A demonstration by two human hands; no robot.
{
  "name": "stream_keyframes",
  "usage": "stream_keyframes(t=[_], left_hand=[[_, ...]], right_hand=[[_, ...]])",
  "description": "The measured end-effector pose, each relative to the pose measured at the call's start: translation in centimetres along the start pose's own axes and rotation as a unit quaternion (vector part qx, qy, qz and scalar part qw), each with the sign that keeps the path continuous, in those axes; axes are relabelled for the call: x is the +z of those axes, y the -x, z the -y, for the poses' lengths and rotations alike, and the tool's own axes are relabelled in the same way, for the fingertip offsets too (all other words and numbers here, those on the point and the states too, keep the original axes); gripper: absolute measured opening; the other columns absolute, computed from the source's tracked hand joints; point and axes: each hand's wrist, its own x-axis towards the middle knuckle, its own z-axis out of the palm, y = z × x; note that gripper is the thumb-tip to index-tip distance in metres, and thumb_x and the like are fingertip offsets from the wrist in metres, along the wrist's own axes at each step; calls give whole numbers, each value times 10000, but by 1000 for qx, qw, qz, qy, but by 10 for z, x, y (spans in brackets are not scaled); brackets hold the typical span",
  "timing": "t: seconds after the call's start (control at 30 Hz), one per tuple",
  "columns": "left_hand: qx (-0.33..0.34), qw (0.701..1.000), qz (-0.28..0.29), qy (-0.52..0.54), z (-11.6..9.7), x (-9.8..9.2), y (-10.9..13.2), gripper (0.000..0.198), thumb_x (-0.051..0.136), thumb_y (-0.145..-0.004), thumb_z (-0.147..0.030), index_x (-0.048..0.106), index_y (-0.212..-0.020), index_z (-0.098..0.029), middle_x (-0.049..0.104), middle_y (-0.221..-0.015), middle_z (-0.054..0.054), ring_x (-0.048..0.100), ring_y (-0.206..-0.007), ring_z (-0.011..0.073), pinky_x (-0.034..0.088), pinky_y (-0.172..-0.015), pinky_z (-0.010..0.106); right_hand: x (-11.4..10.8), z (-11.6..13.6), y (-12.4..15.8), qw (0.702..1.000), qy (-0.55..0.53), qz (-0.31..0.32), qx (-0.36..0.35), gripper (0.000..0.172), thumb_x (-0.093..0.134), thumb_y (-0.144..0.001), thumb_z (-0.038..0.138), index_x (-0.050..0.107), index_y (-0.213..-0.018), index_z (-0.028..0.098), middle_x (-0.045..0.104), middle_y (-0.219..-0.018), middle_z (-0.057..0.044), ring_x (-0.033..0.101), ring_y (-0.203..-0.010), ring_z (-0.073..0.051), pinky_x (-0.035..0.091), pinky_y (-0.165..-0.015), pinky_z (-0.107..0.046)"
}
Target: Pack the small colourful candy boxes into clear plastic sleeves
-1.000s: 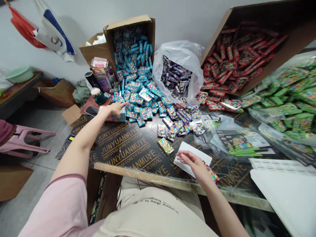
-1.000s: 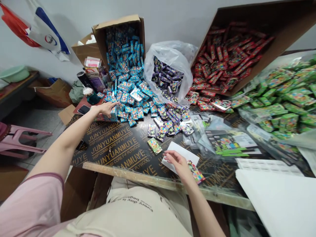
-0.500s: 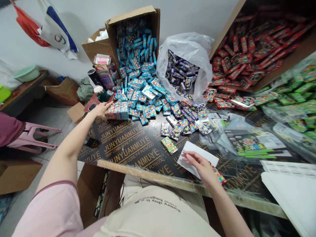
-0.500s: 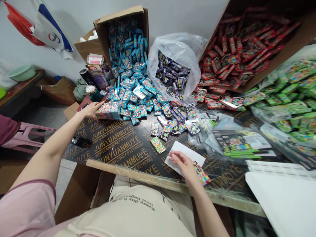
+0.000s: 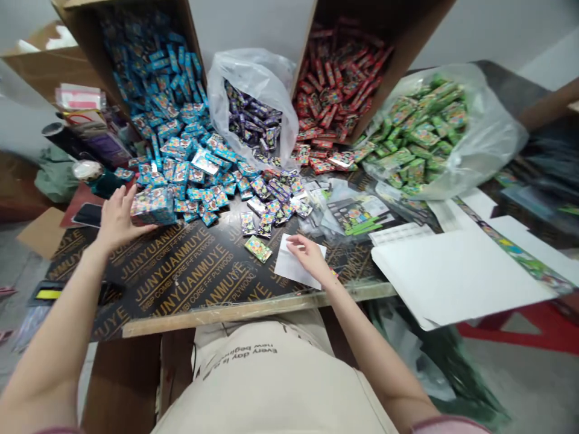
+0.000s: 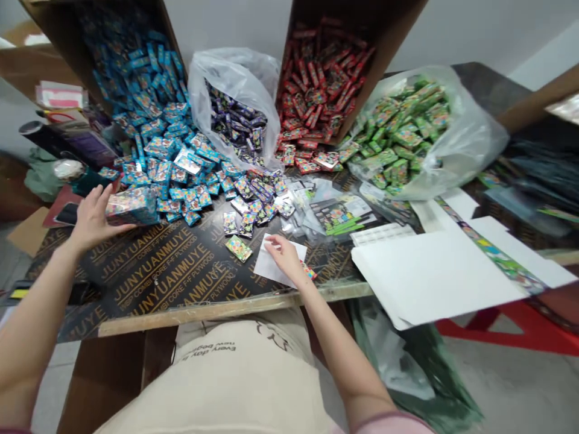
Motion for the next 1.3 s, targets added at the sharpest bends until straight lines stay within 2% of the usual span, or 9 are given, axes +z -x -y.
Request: stream_keyframes(t=[0.1, 0.27, 0.4, 0.5, 0.63, 0.73, 1.0, 1.13, 1.3], left_hand=[[7, 987, -17, 161, -67, 18, 33, 944, 649, -773, -540, 146, -1509, -231, 314, -1537, 130, 312, -1416, 264, 282, -1146, 455], [61, 942, 155, 292, -180, 64, 82, 668, 563, -846, -519, 382, -1427, -244, 355, -1518, 138, 354, -1397, 273, 327, -1128, 446], [131, 930, 200, 280, -259, 83, 89, 655, 547, -876, -459, 320, -1465, -284, 299, -1549, 132, 260, -1440, 287, 237, -1149, 534], [148, 940, 202, 232, -295, 87, 87, 656, 561, -873, -431, 313, -1469, -315, 293, -1552, 120, 178, -1461, 318, 173, -1132, 626], [132, 945, 197, 225, -305, 91, 91, 665, 571, -865, -409, 310, -1470, -316, 273, -1558, 121, 152, -1463, 333, 183, -1110, 663], [93, 944, 180, 261, -296, 90, 100, 614, 551, -874, -408, 359, -1447, -303, 265, -1562, 121, 199, -1454, 324, 226, -1119, 627], [23, 929, 104, 354, -282, 71, 105, 443, 541, -870, -407, 554, -1299, -299, 441, -1461, 95, 414, -1354, 286, 367, -1114, 486], [52, 924, 100, 367, -287, 57, 99, 411, 531, -877, -403, 569, -1274, -306, 470, -1431, 83, 422, -1346, 277, 359, -1122, 487], [76, 919, 49, 384, -308, 20, 88, 814, 650, -794, -489, 239, -1479, -333, 282, -1548, 94, 294, -1424, 293, 309, -1150, 490]], right_hand=[[-19, -11, -10, 994, 83, -69, -35, 249, 545, -821, 353, 650, -968, 182, 686, -1048, -109, 610, -987, -248, 459, -860, -383], [-43, -35, -10, 981, 163, -102, -38, 225, 554, -823, 295, 647, -982, 166, 679, -1063, -128, 594, -1018, -269, 435, -919, -415], [-47, -47, -2, 975, 197, -98, -35, 205, 558, -820, 258, 655, -972, 161, 676, -1021, -127, 585, -1005, -273, 426, -933, -417], [-56, -53, -4, 961, 237, -136, -36, 249, 552, -843, 296, 655, -1021, 155, 639, -1111, -159, 540, -1082, -300, 403, -958, -440], [-86, -73, -25, 915, 323, -242, 13, 562, 584, -832, 442, 507, -1312, 158, 400, -1447, -222, 324, -1330, -394, 277, -1034, -570], [-102, -90, -40, 907, 346, -230, 63, 828, 634, -773, 549, 358, -1424, 118, 337, -1478, -275, 254, -1368, -442, 202, -1029, -660], [-92, -83, -32, 916, 370, -148, -38, 343, 424, -922, 265, 608, -1120, 53, 635, -1142, -270, 565, -1091, -356, 357, -973, -485], [-113, -61, -34, 919, 357, -165, -29, 345, 357, -932, 226, 676, -888, 103, 695, -836, -214, 638, -878, -319, 410, -882, -458], [-94, 16, 3, 930, 230, -244, -152, 337, 405, -929, 329, 702, -938, 168, 719, -929, -137, 655, -891, -263, 442, -879, -399]])
